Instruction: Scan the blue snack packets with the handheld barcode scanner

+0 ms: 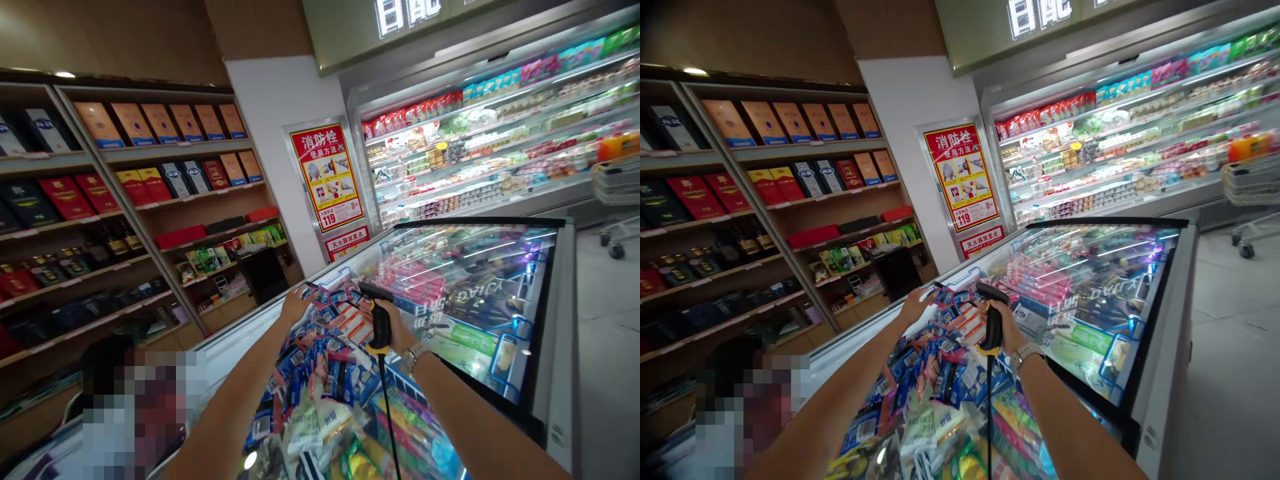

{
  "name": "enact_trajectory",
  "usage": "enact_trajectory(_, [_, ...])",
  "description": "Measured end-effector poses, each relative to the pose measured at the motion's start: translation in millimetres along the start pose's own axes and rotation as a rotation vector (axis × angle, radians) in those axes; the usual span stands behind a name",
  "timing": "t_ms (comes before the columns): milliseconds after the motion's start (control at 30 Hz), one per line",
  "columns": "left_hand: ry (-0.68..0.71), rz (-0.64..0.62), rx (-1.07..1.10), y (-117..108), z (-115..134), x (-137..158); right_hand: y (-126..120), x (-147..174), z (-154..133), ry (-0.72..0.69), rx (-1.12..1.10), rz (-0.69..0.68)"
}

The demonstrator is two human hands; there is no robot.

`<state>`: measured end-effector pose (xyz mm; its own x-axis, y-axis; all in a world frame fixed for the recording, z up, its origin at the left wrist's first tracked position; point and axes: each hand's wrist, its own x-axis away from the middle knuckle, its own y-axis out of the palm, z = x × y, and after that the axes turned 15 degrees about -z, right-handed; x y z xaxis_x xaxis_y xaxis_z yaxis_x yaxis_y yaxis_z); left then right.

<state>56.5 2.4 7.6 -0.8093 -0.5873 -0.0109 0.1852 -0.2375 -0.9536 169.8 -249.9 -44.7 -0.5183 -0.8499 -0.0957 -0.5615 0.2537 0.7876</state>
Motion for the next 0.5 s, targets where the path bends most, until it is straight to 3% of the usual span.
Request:
enact_trajectory(133, [-0.234, -0.042, 0.015, 13.3, 20.6, -56.2, -8.9, -9.6, 4.2, -0.010, -0.029, -0.048])
enact_trajectory(200, [-0.262, -0.073, 0.014, 22.0, 21.4, -79.4, -8.3, -13.4, 6.3, 0.009, -0.043, -0.049])
enact_trajectory(367, [-0.017, -0.244, -0.083, 40.8, 18.0, -111.9, -3.9, -16.0, 3.0, 0.020, -0.104, 0.036])
enact_trajectory(500, [0.134, -0.305, -0.157, 42.5, 14.2, -96.7, -6.0, -15.1, -0.2, -0.001, -0.112, 0.089])
